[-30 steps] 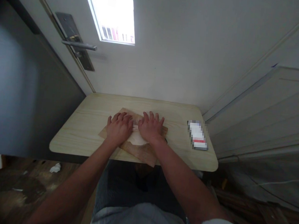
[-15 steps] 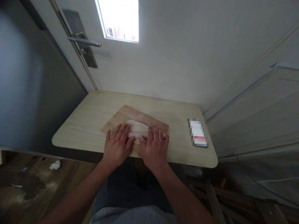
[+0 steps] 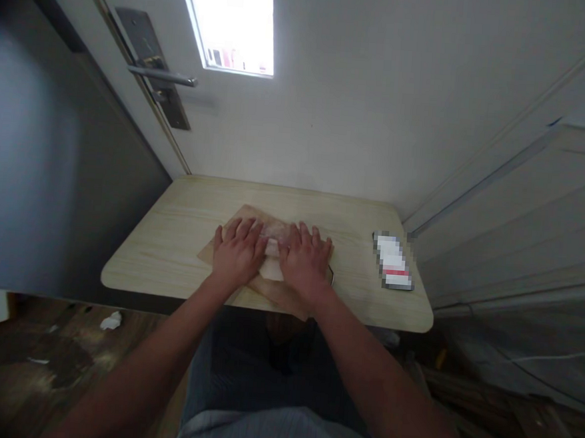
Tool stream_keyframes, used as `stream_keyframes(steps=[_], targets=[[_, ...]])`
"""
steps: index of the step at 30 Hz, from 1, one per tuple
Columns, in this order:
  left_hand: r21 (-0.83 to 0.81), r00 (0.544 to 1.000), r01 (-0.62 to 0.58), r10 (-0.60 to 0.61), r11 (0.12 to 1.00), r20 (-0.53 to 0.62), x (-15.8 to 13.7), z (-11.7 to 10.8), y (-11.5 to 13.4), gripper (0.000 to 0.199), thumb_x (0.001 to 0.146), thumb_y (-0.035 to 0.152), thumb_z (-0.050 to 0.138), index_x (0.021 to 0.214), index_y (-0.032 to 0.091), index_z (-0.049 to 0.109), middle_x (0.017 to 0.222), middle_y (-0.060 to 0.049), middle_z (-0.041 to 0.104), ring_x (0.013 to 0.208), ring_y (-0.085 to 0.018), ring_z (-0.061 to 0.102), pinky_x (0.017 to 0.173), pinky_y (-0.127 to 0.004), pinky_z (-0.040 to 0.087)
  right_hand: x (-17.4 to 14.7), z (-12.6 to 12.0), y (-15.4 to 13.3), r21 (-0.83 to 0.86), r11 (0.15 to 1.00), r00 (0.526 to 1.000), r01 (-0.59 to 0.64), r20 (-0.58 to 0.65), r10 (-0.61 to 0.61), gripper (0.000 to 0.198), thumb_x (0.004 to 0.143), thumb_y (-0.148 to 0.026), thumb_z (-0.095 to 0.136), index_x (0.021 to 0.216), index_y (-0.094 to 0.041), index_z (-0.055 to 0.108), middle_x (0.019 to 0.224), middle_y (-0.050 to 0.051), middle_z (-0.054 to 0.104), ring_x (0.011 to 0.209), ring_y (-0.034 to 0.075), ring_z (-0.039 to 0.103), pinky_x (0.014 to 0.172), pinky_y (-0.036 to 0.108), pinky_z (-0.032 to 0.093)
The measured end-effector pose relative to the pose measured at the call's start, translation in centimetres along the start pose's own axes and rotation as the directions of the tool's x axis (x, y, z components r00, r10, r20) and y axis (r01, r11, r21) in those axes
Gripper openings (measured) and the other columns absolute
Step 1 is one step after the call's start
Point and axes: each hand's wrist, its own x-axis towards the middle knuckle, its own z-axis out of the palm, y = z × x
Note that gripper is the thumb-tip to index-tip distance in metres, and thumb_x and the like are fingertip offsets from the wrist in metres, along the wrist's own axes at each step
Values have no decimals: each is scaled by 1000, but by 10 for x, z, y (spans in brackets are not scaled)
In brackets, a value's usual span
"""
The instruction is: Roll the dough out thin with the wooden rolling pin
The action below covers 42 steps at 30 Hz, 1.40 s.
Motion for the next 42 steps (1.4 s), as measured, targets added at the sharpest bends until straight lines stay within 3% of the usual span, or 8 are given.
stream_keyframes(steps=[7,12,19,25,29,34,42], targets=[[36,1000,1,-1,999,17,39,10,-6,49,101,45,31,136,24,58,150,-13,51,140,-35,40,114,-67,22,37,13,3,15,997,996,-75,52,74,59,103,-51,23,151,-23,42,157,10,41,143,36,32,114,64,15],[54,1000,-2,0,999,27,41,8,-5,46,100,42,32,131,23,61,148,-13,52,139,-34,41,114,-66,23,39,12,2,4,996,992,-94,90,93,58,103,-51,23,151,-24,41,157,10,41,144,35,31,114,63,15],[41,1000,1,-2,999,15,-1,-2,3,47,101,44,33,134,24,59,149,-11,53,140,-33,42,114,-62,27,-4,-4,-3,10,1000,1000,-4,4,4,56,103,-47,22,143,-20,52,150,13,50,139,35,38,114,62,15],[-15,1000,-3,3,1000,-2,-57,-10,6,55,101,44,36,148,17,44,152,-15,49,145,-31,37,117,-58,27,-67,-8,-6,17,998,996,62,-62,-61,63,102,-48,30,152,-10,38,156,18,40,145,33,31,118,58,9],[-16,1000,-13,13,1000,7,-73,-12,4,55,101,43,37,150,18,41,153,-15,47,147,-30,35,120,-58,21,-91,-7,-6,23,995,993,95,-67,-93,64,101,-47,33,152,-10,37,157,18,38,147,32,27,119,58,9],[-11,1000,-18,18,1000,8,-58,-9,2,55,102,44,35,149,18,43,152,-14,48,147,-29,34,120,-58,19,-79,-4,-5,31,997,996,73,-63,-71,65,102,-49,30,152,-9,37,157,18,38,146,32,29,119,58,7],[39,999,-24,22,999,33,-5,-3,3,52,102,46,30,143,22,52,152,-10,50,145,-31,35,120,-61,15,-30,0,3,65,997,998,46,-40,-43,63,102,-52,30,149,-11,42,153,17,45,143,35,34,117,60,12]])
